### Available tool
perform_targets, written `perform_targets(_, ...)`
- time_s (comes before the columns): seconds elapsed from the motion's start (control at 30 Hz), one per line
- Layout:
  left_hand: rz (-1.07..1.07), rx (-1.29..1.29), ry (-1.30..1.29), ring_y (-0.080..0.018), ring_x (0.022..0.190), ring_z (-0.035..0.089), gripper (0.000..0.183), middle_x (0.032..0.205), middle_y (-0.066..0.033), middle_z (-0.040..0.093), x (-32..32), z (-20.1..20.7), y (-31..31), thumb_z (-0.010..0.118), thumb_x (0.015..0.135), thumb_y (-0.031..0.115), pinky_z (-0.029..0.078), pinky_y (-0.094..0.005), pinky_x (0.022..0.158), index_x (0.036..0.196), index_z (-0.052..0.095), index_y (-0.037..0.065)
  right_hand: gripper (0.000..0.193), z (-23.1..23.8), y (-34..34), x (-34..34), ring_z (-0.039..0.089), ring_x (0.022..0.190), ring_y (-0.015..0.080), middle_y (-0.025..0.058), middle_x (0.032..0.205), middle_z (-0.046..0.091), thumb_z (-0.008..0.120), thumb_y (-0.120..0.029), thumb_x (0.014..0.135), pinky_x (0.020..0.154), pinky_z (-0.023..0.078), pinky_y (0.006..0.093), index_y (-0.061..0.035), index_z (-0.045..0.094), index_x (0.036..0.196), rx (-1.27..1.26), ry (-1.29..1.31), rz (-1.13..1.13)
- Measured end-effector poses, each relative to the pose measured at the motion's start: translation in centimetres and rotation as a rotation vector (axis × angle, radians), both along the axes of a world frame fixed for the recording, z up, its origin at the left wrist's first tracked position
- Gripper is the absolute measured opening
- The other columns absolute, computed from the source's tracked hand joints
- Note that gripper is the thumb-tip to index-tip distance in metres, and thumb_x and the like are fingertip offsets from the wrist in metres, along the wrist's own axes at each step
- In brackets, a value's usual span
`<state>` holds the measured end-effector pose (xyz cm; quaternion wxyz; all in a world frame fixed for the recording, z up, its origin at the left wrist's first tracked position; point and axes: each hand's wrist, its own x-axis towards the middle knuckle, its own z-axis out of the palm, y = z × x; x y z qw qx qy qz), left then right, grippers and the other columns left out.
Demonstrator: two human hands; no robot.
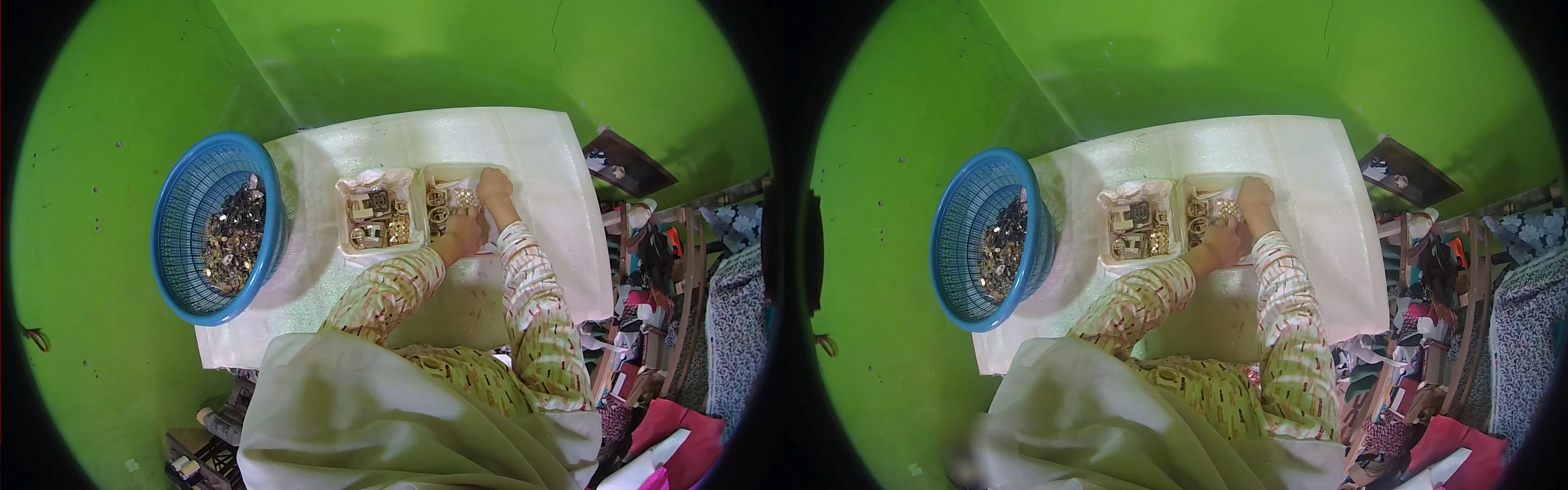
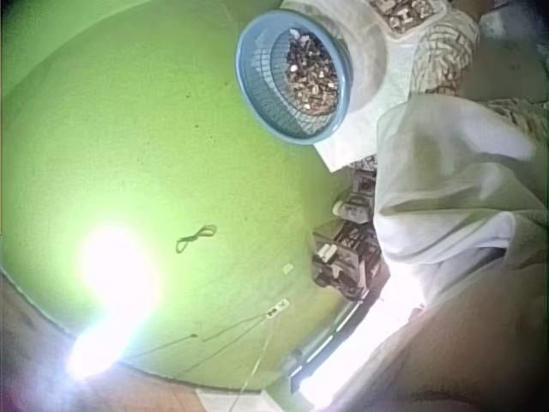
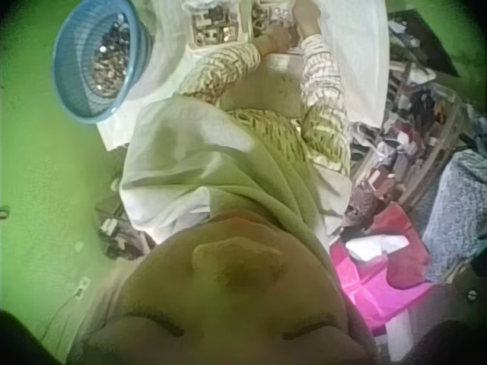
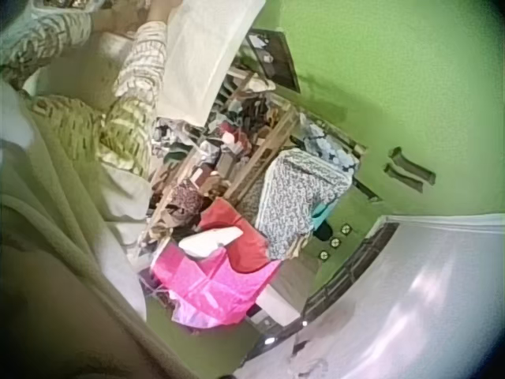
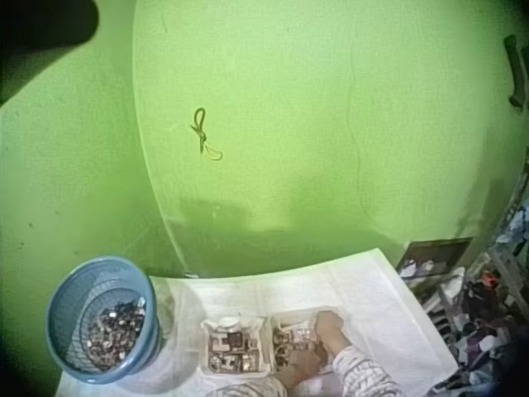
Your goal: The person is sorting small metal or plastic shoe components from a large blue basket into smaller clear containers.
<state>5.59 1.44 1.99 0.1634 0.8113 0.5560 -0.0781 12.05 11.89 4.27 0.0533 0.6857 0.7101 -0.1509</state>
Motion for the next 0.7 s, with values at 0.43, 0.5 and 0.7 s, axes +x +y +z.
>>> perform_targets(0.43, 0.068, 0.63, -0.041, -0.0294, 0.107, 0.038, 0.035, 0.111, -0.0135, 0.044, -10.9, 8.5, -10.8, 0.054, 0.072, 0.027, 0.032, -0.045, 0.084, 0.102, 0.054, 0.007, 0.023, 6.9, -11.4, 0.4, 0.058, 0.09, 0.0255, 0.0094, 0.093, 0.062, 0.053, -0.029, 0.076, 0.078, 0.044, 0.0407, -0.014, 0.063, 0.09, 0.132, -0.024, 0.226)
perform_targets(0.5, 0.121, 0.654, -0.106, -0.0306, 0.108, 0.037, 0.034, 0.113, -0.0134, 0.044, -14.0, 10.2, -13.7, 0.053, 0.073, 0.027, 0.031, -0.0452, 0.086, 0.103, 0.054, 0.01, 0.024, 8.1, -14.2, -0.9, 0.058, 0.089, 0.0251, 0.0084, 0.093, 0.062, 0.052, -0.031, 0.076, 0.08, 0.041, 0.0422, -0.0151, 0.063, 0.09, 0.166, -0.048, 0.272)
perform_targets(0.7, 0.142, 0.674, -0.199, -0.0346, 0.111, 0.032, 0.033, 0.118, -0.015, 0.038, -20.9, 11.9, -24.7, 0.053, 0.075, 0.028, 0.025, -0.0463, 0.092, 0.105, 0.052, 0.014, 0.028, 10.7, -23.9, -6.1, 0.048, 0.108, 0.0225, 0.0098, 0.107, 0.057, 0.044, -0.028, 0.08, 0.092, 0.028, 0.0486, -0.0133, 0.061, 0.097, 0.199, 0.085, 0.492)
